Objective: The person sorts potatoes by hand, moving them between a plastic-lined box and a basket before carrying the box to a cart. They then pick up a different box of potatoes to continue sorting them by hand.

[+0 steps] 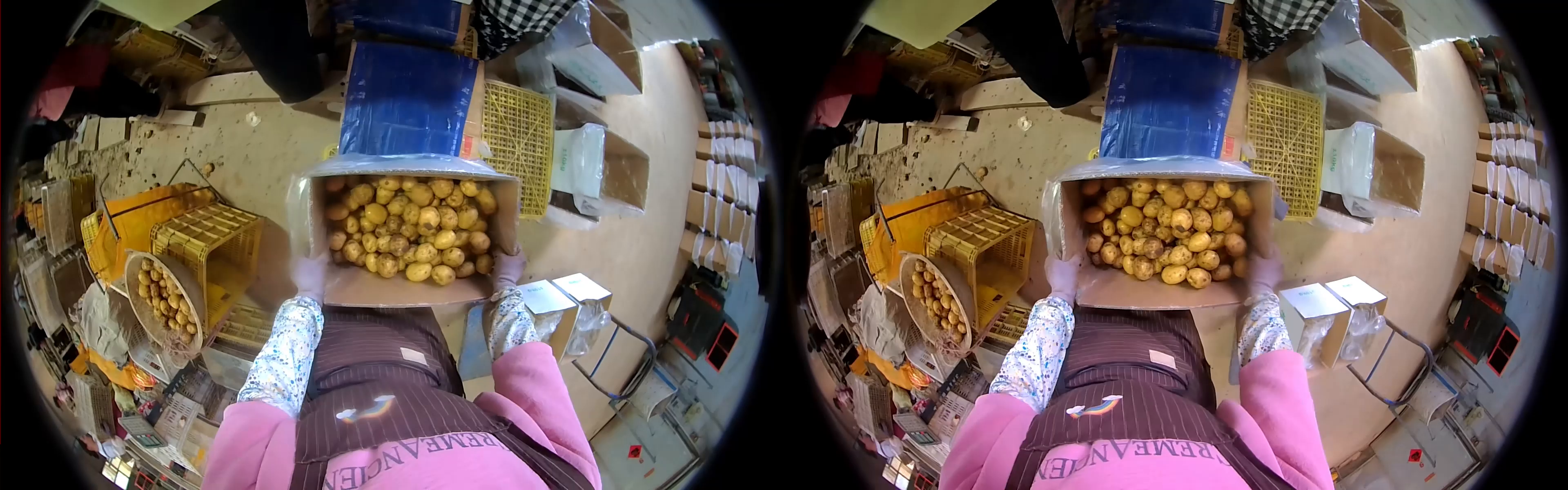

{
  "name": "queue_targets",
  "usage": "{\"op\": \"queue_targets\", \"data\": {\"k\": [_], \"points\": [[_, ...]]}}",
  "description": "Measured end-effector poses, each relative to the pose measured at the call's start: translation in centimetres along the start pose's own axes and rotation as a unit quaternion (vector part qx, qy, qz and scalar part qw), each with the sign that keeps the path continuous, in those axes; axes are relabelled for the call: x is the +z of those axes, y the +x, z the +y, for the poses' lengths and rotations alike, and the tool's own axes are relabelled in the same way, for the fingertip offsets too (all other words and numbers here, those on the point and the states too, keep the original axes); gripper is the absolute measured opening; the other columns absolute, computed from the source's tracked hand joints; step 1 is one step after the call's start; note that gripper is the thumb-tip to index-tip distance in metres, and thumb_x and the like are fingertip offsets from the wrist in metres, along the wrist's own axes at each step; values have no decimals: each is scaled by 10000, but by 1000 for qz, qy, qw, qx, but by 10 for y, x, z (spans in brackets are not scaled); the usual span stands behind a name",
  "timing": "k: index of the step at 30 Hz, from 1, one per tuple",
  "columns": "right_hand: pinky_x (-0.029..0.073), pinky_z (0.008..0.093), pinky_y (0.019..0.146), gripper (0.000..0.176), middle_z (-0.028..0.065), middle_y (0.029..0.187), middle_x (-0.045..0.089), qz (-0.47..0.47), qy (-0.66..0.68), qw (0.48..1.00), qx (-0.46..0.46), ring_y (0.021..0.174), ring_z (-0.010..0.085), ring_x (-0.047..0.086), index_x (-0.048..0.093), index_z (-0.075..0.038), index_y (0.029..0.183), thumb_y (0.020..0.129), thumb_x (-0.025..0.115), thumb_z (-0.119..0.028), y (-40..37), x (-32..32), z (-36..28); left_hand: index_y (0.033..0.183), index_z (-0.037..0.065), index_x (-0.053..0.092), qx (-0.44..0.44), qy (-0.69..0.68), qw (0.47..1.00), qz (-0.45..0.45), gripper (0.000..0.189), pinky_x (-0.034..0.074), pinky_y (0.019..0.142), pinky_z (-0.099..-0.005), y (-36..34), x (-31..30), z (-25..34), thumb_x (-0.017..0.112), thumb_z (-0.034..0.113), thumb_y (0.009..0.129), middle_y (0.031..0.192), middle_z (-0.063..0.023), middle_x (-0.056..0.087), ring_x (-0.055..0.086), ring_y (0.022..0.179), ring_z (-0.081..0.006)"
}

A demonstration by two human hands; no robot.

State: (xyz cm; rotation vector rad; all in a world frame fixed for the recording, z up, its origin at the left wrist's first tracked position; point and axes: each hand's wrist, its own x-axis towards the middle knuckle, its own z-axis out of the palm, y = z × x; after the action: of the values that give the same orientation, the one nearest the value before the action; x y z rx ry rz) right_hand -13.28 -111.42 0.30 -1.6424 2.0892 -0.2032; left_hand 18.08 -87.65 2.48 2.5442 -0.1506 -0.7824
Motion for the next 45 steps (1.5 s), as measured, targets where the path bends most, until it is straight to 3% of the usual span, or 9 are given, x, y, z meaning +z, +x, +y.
{"op": "queue_targets", "data": {"k": [12,20,25,28,36,39,41,44,45], "points": [[471,374,694,351,163,825,651,-32,10,999,-23,761,295,631,653,-53,928,652,674,-269,-12,-20,-37,951,-6,609,-47,63,995,58,423,458,759,-417,-15,-8,35,620,341,709,884,-218,621,584,840,-378],[460,366,688,353,147,809,646,-95,-11,990,-100,764,284,618,634,-30,935,706,616,-299,-14,-37,-46,917,-11,609,-85,-65,989,-99,390,470,733,-404,-22,-14,8,619,316,705,831,-201,629,609,802,-320],[464,328,638,337,118,760,643,-149,26,971,-187,685,210,602,632,-7,938,680,646,-224,8,-14,-33,957,11,600,-112,-159,980,-34,294,480,628,-364,-75,-17,-55,613,189,724,698,-133,629,617,651,-255],[478,287,642,376,77,856,634,-279,51,948,-142,707,165,582,600,19,993,621,641,56,-35,-26,-62,948,-12,579,-153,-244,958,10,300,480,606,-354,-119,-38,-106,604,154,699,680,-145,619,612,623,-247],[476,261,604,294,66,782,630,-360,-27,859,-363,673,153,589,617,44,898,606,610,79,-219,24,-66,783,-4,585,-289,-285,897,173,221,459,552,-365,-267,-111,-317,614,183,669,625,-133,594,596,579,-251],[475,257,596,304,64,783,627,-457,-78,827,-318,668,147,579,613,43,904,602,616,75,-368,28,-103,726,24,583,-383,-390,826,141,188,441,487,-334,-312,-174,-404,611,203,674,577,-82,574,576,537,-186],[463,273,563,263,59,755,612,-426,-142,773,-448,643,126,549,599,37,868,607,623,61,-413,59,-100,757,36,591,-423,-407,797,143,193,425,447,-313,-340,-206,-458,613,217,693,586,-55,572,552,508,-149],[457,279,555,248,67,744,609,-480,-165,754,-417,635,129,546,590,44,853,609,630,39,-508,35,-134,963,5,535,-479,-443,750,109,343,458,510,-331,-376,-240,-492,633,136,661,670,-77,571,571,596,-178],[456,278,555,252,72,740,608,-443,-230,692,-522,633,130,546,585,49,855,609,635,28,-524,59,-143,973,-6,531,-480,-470,732,113,354,456,495,-324,-369,-242,-516,633,124,661,668,-82,573,568,577,-178]]}}
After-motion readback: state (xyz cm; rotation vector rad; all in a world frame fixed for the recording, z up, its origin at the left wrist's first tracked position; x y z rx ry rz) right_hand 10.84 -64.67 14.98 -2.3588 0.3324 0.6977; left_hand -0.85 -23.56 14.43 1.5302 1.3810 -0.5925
